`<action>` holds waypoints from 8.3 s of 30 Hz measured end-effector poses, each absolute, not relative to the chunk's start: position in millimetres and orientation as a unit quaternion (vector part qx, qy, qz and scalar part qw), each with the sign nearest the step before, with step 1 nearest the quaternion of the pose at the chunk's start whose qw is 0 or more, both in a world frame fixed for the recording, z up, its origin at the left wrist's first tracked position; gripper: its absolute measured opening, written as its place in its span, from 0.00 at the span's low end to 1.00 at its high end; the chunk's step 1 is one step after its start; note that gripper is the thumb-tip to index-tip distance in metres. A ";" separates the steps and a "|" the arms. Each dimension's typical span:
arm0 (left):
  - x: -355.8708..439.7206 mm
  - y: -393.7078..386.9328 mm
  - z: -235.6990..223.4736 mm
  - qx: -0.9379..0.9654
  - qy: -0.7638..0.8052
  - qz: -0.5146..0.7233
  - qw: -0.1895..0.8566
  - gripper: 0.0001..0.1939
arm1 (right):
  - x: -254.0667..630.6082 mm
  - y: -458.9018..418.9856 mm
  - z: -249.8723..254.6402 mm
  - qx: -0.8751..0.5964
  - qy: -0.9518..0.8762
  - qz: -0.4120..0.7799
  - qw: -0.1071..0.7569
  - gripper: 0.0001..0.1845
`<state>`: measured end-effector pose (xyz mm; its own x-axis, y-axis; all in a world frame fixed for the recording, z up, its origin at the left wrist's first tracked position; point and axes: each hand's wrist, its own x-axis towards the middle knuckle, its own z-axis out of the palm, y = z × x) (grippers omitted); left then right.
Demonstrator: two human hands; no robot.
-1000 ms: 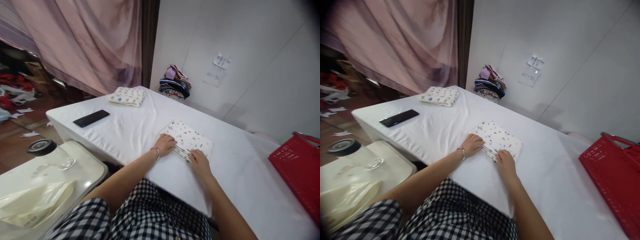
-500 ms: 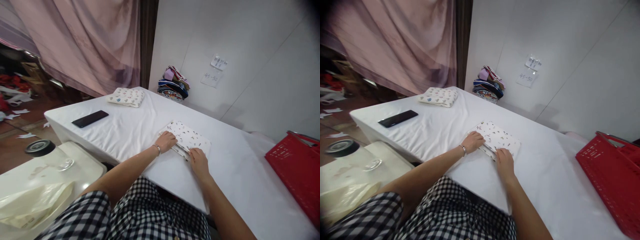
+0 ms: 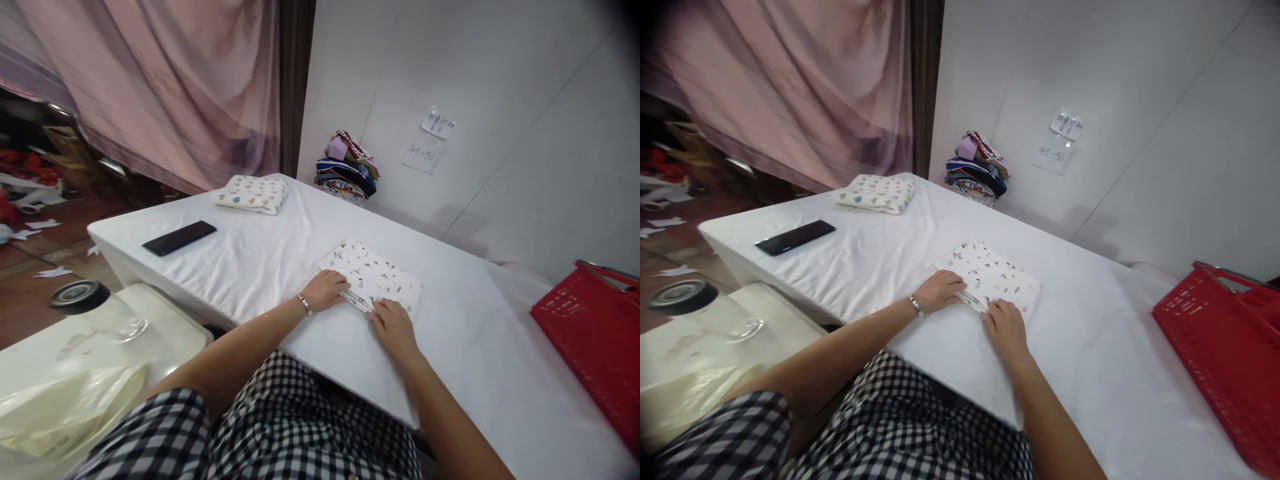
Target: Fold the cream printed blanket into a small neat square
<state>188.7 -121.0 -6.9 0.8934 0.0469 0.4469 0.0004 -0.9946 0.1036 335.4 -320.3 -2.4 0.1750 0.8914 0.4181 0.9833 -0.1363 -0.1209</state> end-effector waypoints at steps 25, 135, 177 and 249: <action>191.7 -112.1 -0.2 0.977 0.045 0.207 0.018 0.11 | 339.5 -317.9 -7.8 -0.748 -0.618 -0.120 0.209 0.13; 190.1 -110.4 -17.3 0.955 0.085 0.252 0.129 0.19 | 340.2 -351.2 20.7 -0.766 -0.607 -0.136 0.161 0.15; 203.4 -123.6 -26.7 0.986 -0.006 0.156 0.065 0.21 | 348.7 -279.9 30.4 -0.769 -0.613 0.025 0.180 0.30; 169.2 -79.5 -8.8 0.787 0.367 0.286 0.405 0.19 | 308.2 -216.5 10.1 -0.721 -0.647 -0.003 0.249 0.16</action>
